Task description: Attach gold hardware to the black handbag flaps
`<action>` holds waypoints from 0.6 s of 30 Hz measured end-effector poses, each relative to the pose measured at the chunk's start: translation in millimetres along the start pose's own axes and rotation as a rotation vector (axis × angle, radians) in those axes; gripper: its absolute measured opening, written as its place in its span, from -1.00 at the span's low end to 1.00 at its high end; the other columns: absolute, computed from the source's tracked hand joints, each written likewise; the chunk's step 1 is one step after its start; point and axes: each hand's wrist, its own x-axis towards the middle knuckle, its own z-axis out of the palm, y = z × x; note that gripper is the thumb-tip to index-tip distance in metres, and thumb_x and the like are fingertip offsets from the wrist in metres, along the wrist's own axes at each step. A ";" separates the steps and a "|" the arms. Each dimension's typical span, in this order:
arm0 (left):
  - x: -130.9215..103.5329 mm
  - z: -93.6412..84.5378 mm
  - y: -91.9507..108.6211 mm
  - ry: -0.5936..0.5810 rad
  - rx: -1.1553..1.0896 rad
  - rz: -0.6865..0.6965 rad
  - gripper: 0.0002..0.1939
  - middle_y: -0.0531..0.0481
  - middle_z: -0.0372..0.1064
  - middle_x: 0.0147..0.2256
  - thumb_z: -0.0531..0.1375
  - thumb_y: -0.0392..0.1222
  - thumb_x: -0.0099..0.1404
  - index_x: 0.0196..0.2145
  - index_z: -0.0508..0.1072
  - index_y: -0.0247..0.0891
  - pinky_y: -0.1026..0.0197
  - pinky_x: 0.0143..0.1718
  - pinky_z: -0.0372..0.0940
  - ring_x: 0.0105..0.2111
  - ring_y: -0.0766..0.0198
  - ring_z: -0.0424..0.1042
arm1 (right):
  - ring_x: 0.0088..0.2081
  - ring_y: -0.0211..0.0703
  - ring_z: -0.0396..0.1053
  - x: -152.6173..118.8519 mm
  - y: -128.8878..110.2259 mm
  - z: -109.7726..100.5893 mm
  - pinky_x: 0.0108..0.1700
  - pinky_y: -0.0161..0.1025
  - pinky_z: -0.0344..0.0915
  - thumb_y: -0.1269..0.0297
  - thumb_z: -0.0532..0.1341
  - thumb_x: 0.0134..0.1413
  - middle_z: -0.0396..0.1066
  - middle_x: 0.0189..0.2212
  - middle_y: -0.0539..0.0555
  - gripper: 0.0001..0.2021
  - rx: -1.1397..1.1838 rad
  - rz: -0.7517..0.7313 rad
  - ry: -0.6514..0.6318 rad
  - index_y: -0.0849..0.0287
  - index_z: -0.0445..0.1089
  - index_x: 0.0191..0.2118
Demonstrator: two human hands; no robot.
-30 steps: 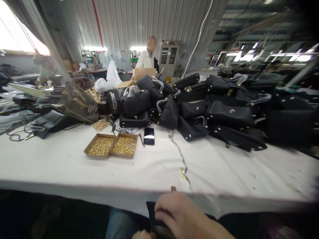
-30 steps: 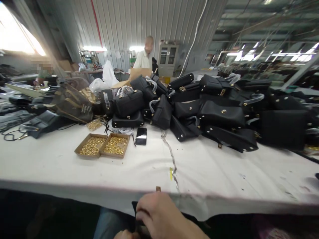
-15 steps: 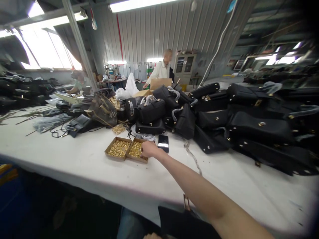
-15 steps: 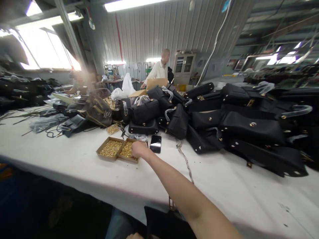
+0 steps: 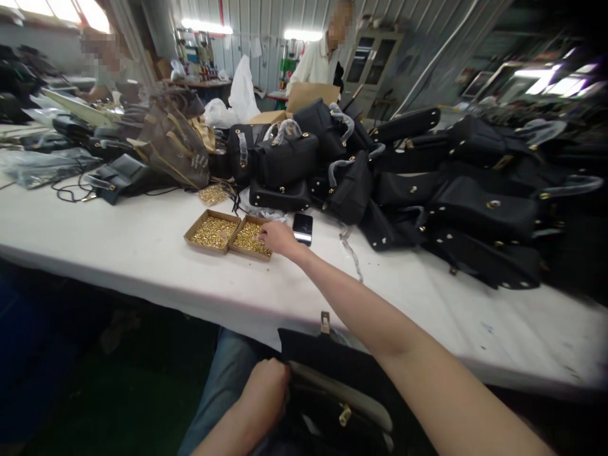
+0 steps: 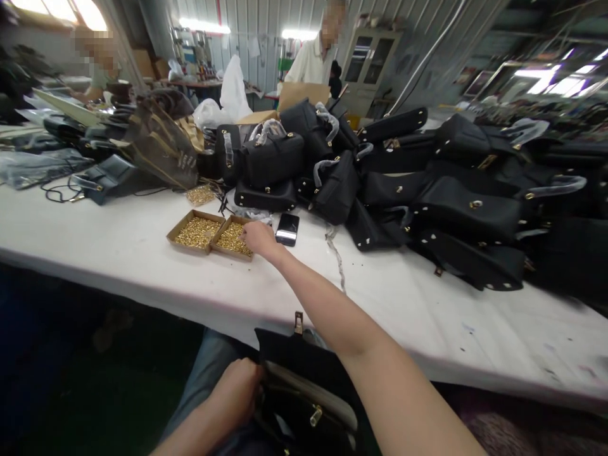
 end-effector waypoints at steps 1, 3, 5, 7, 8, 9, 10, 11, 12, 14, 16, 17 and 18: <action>1.5 2.1 -1.0 0.014 0.015 0.003 -0.83 -0.38 0.67 -0.07 0.28 -0.26 0.43 -0.13 0.68 -0.33 -0.21 0.18 0.52 0.04 -0.22 0.66 | 0.10 0.01 0.53 -0.7 1.3 0.3 0.07 -0.22 0.32 0.25 0.20 0.54 0.65 0.05 0.20 -0.73 0.013 -0.002 0.014 0.18 0.66 0.06; 2.4 5.1 -2.0 0.043 0.033 0.021 -0.77 -0.46 0.67 -0.08 0.22 -0.34 0.36 -0.15 0.70 -0.34 -0.20 0.14 0.52 0.03 -0.32 0.66 | 0.07 -0.02 0.53 -2.9 3.0 0.5 0.06 -0.23 0.31 0.31 0.18 0.53 0.66 0.03 0.19 -0.72 0.040 -0.009 0.041 0.20 0.66 0.05; 2.1 6.5 -2.3 0.061 0.038 0.041 -0.73 -0.45 0.67 -0.08 0.20 -0.36 0.33 -0.14 0.71 -0.32 -0.17 0.10 0.53 0.03 -0.33 0.67 | 0.06 -0.01 0.54 -5.7 3.7 0.2 0.07 -0.23 0.32 0.33 0.17 0.54 0.66 0.01 0.20 -0.71 0.068 -0.014 0.069 0.22 0.67 0.05; 1.7 6.4 -2.5 0.072 0.034 0.058 -0.72 -0.43 0.68 -0.08 0.19 -0.35 0.33 -0.15 0.71 -0.30 -0.13 0.07 0.54 0.02 -0.32 0.67 | 0.08 0.02 0.54 -8.8 3.9 -1.1 0.10 -0.20 0.34 0.31 0.16 0.55 0.66 0.03 0.23 -0.69 0.103 -0.015 0.100 0.25 0.67 0.07; 1.6 6.0 -2.7 0.073 0.030 0.064 -0.72 -0.43 0.68 -0.09 0.19 -0.34 0.34 -0.16 0.71 -0.30 -0.11 0.05 0.54 0.00 -0.31 0.68 | 0.09 0.04 0.54 -10.6 3.8 -2.2 0.11 -0.18 0.35 0.30 0.17 0.55 0.65 0.04 0.24 -0.69 0.124 -0.015 0.115 0.25 0.66 0.09; 1.4 5.2 -3.2 0.071 0.024 0.069 -0.73 -0.42 0.68 -0.09 0.19 -0.34 0.34 -0.16 0.71 -0.30 -0.09 0.04 0.54 -0.01 -0.29 0.68 | 0.10 0.05 0.54 -12.8 3.6 -3.5 0.13 -0.16 0.37 0.29 0.18 0.55 0.65 0.05 0.24 -0.70 0.145 -0.014 0.129 0.25 0.66 0.10; 1.2 4.3 -4.0 0.067 0.016 0.075 -0.73 -0.42 0.68 -0.09 0.19 -0.34 0.34 -0.16 0.71 -0.29 -0.07 0.03 0.54 -0.02 -0.26 0.68 | 0.10 0.04 0.54 -15.9 3.4 -5.0 0.14 -0.16 0.38 0.28 0.19 0.55 0.65 0.06 0.23 -0.70 0.161 -0.013 0.139 0.25 0.66 0.10; 1.1 3.1 -5.2 0.062 0.006 0.079 -0.72 -0.41 0.69 -0.09 0.19 -0.35 0.34 -0.15 0.71 -0.29 -0.05 0.01 0.54 -0.03 -0.24 0.69 | 0.08 0.01 0.55 -20.1 3.2 -6.5 0.14 -0.16 0.39 0.27 0.19 0.56 0.65 0.04 0.22 -0.71 0.190 -0.018 0.148 0.24 0.65 0.09; 1.0 1.9 -6.7 0.055 -0.007 0.083 -0.71 -0.40 0.69 -0.09 0.18 -0.36 0.34 -0.14 0.71 -0.28 -0.03 0.00 0.54 -0.04 -0.21 0.69 | 0.03 -0.03 0.57 -25.8 2.9 -7.8 0.12 -0.18 0.42 0.27 0.20 0.56 0.66 0.00 0.20 -0.72 0.245 -0.030 0.158 0.25 0.64 0.08; 1.8 -0.4 -10.5 0.041 -0.033 0.093 -0.68 -0.35 0.69 -0.09 0.16 -0.39 0.34 -0.12 0.71 -0.26 0.02 -0.03 0.52 -0.05 -0.15 0.68 | -0.12 -0.14 0.59 -43.0 1.9 -10.4 0.00 -0.24 0.49 0.24 0.22 0.56 0.66 -0.13 0.16 -0.74 0.435 -0.074 0.185 0.29 0.62 0.04; 3.9 -1.7 -13.8 0.024 -0.052 0.102 -0.68 -0.31 0.69 -0.11 0.16 -0.41 0.33 -0.13 0.70 -0.24 0.05 -0.06 0.50 -0.05 -0.12 0.68 | -0.26 -0.21 0.58 -69.8 -0.5 -14.2 -0.19 -0.31 0.51 0.20 0.24 0.54 0.63 -0.25 0.13 -0.73 0.666 -0.122 0.204 0.32 0.59 -0.02; 5.2 -1.7 -14.6 0.014 -0.057 0.107 -0.70 -0.31 0.69 -0.12 0.17 -0.40 0.34 -0.15 0.69 -0.25 0.06 -0.07 0.50 -0.05 -0.12 0.68 | -0.30 -0.22 0.58 -87.2 -2.6 -16.9 -0.27 -0.35 0.50 0.18 0.27 0.52 0.62 -0.29 0.11 -0.72 0.754 -0.134 0.196 0.33 0.59 -0.05; 6.5 -1.2 -14.6 0.006 -0.059 0.112 -0.72 -0.31 0.69 -0.13 0.17 -0.40 0.34 -0.17 0.69 -0.25 0.05 -0.07 0.49 -0.06 -0.12 0.68 | -0.31 -0.22 0.58 -107.3 -5.5 -20.3 -0.31 -0.36 0.51 0.15 0.30 0.50 0.61 -0.31 0.10 -0.71 0.817 -0.140 0.167 0.32 0.59 -0.07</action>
